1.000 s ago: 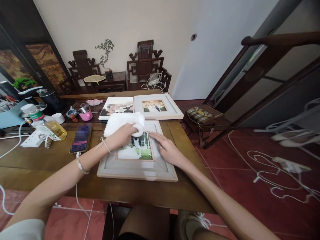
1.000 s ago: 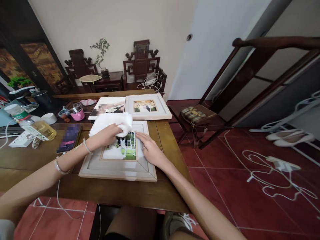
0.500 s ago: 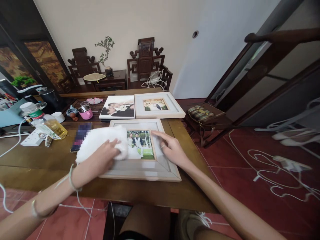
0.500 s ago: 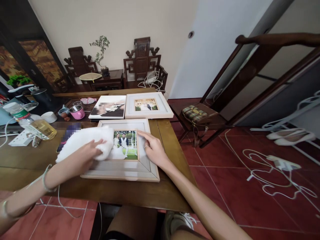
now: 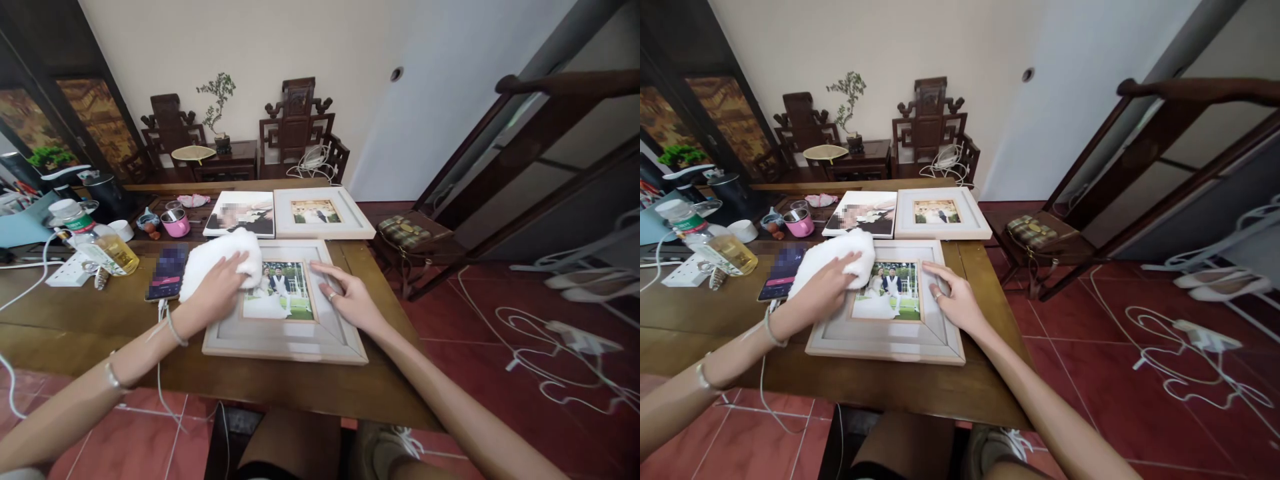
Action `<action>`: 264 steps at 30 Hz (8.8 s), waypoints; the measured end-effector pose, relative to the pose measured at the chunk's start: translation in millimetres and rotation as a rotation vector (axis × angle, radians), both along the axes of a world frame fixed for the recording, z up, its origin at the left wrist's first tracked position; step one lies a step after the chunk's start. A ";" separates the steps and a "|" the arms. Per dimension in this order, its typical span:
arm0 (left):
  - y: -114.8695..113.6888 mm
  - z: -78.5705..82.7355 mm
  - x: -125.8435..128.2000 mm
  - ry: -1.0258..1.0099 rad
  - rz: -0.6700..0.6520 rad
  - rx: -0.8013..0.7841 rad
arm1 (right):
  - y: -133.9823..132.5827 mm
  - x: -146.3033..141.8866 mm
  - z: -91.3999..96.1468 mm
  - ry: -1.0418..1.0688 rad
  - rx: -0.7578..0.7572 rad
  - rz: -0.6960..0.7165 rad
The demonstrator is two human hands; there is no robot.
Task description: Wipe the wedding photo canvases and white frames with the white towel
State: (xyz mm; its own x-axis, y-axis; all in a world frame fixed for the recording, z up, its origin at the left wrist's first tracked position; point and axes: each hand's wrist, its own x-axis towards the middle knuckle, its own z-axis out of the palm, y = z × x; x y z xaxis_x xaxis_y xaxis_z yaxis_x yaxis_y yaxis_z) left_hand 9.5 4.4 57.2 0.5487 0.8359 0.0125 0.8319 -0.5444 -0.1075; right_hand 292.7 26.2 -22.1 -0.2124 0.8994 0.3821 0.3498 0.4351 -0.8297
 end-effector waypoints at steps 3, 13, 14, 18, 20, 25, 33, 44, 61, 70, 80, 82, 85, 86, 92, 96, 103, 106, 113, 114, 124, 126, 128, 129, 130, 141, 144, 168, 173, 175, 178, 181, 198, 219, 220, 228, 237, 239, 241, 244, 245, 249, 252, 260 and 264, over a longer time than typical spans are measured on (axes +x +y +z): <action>14.5 -4.0 1.3 0.045 0.010 0.007 | 0.0 0.7 1.2 -0.075 0.034 0.039; -81.1 15.8 24.8 0.114 -0.006 -0.236 | 5.7 -0.9 -1.0 -0.201 0.058 0.072; -87.7 14.0 27.4 0.125 0.002 -0.245 | 6.9 -2.0 -1.3 -0.193 0.038 0.051; -96.0 6.7 33.1 0.135 0.003 -0.234 | 8.5 -5.3 -0.5 -0.186 0.032 0.002; -89.0 5.9 32.5 0.108 -0.016 -0.210 | 7.3 -5.2 0.2 -0.188 0.057 0.016; -36.4 1.5 21.4 0.048 0.009 -0.035 | 2.6 -2.9 -0.7 -0.148 0.056 0.023; 10.1 0.5 6.8 0.105 -0.062 0.119 | 1.0 -3.1 -2.5 -0.142 0.064 0.015; -118.1 27.4 24.7 0.167 -0.181 -0.134 | 0.8 -5.1 -0.7 -0.178 0.077 0.001; -78.9 -12.0 102.1 -0.037 -0.330 -0.047 | 4.1 -1.6 -3.7 -0.179 0.092 0.034; -86.2 9.2 48.0 0.102 -0.096 -0.221 | 4.9 -1.7 -5.0 -0.166 0.088 0.039; -47.7 8.5 -1.1 0.048 0.053 -0.023 | 4.9 -2.1 -4.8 -0.190 0.094 0.030; -20.6 4.4 -3.4 0.017 0.042 0.060 | 4.4 -2.7 -4.5 -0.186 0.094 0.023; 15.5 -1.4 -3.7 -0.015 -0.004 0.143 | 3.9 -3.3 -3.8 -0.182 0.089 0.018; 23.5 -3.1 -2.3 -0.007 -0.012 0.144 | 3.9 -3.3 -3.4 -0.183 0.087 0.019; 9.3 0.7 14.5 0.099 -0.031 0.025 | 5.0 -1.7 -2.5 -0.207 0.076 0.029; -47.5 11.3 21.5 0.096 -0.077 -0.110 | 4.9 -1.6 -4.3 -0.185 0.081 0.028; -106.6 5.5 27.0 -0.010 -0.137 -0.159 | 4.2 -2.5 -6.4 -0.172 0.092 0.020; -86.2 -1.7 27.3 -0.033 -0.128 -0.147 | 4.2 -1.9 -7.2 -0.166 0.099 0.023; 14.1 -10.0 22.3 -0.072 -0.071 0.028 | 3.9 -1.2 -7.0 -0.186 0.104 0.033; 25.8 -9.3 22.9 -0.063 -0.066 0.040 | 3.8 -1.3 -6.7 -0.192 0.100 0.031; -26.9 4.8 42.8 0.111 -0.089 -0.116 | 3.8 -2.4 -7.6 -0.180 0.111 0.013; -60.7 13.1 45.7 0.124 -0.201 -0.185 | 3.5 -2.5 -7.8 -0.175 0.111 0.011; -87.9 19.8 49.3 0.075 -0.253 -0.232 | 3.2 -2.7 -7.9 -0.173 0.109 0.008; -96.6 21.1 51.2 0.039 -0.257 -0.240 | 3.2 -2.8 -8.0 -0.172 0.108 0.006; -101.2 20.5 53.1 0.004 -0.248 -0.243 | 3.2 -2.9 -8.1 -0.169 0.107 0.006; 13.4 -13.6 58.5 -0.036 -0.051 -0.071 | 0.7 -4.0 -4.6 -0.178 0.099 -0.012; 23.7 -10.4 66.4 -0.018 -0.102 -0.103 | -0.1 -4.4 -2.6 -0.179 0.085 -0.017; -4.8 -12.5 89.7 0.050 -0.047 -0.052 | -2.4 -6.0 -0.5 -0.140 0.103 0.018; -33.6 -8.0 111.3 0.061 -0.094 -0.100 | -3.4 -7.2 -0.4 -0.100 0.075 -0.024; -48.1 -3.7 114.2 0.084 -0.132 -0.129 | -3.1 -6.7 -0.9 -0.104 0.079 -0.021; -68.6 0.9 110.0 0.091 -0.193 -0.152 | -1.9 -5.8 -1.6 -0.136 0.091 -0.006; -85.3 -0.3 101.4 0.081 -0.235 -0.132 | -0.7 -5.3 -2.0 -0.157 0.106 0.015; 50.6 2.2 102.4 -0.231 -0.224 -0.038 | 2.1 -5.1 -7.4 -0.159 0.165 0.013; 5.0 17.6 2.5 0.138 -0.056 0.015 | -0.2 -4.9 -1.3 -0.171 0.112 0.030; -5.6 19.7 3.7 0.152 -0.076 0.011 | -0.2 -4.9 -1.5 -0.168 0.111 0.029; -106.0 37.7 24.2 0.200 -0.150 -0.272 | -0.8 -5.4 -4.0 -0.151 0.124 0.006; -32.8 14.0 15.0 0.173 -0.023 -0.118 | -0.5 -3.2 -5.7 -0.153 0.123 0.019; -2.0 6.5 11.6 0.169 -0.005 -0.012 | -0.3 -3.2 -5.8 -0.155 0.128 0.021; 19.5 0.3 8.3 0.161 0.002 0.083 | -0.2 -3.4 -6.0 -0.155 0.129 0.021; 24.5 -3.8 5.1 0.163 -0.031 0.108 | -0.1 -3.8 -6.2 -0.155 0.133 0.020; 18.4 -3.5 4.1 0.167 -0.047 0.083 | -0.1 -4.0 -6.4 -0.159 0.135 0.017; -36.3 2.2 -5.7 0.100 -0.122 -0.038 | 0.1 -4.3 -6.9 -0.178 0.131 0.002; -92.2 8.0 -18.4 0.006 -0.192 -0.081 | 0.4 -4.3 -6.7 -0.170 0.134 0.007; -97.2 25.5 -17.0 -0.068 -0.137 0.019 | 0.4 -3.9 -5.9 -0.192 0.128 -0.003; -27.1 16.1 -8.6 0.014 -0.048 0.109 | 0.2 -3.4 -6.0 -0.184 0.128 0.001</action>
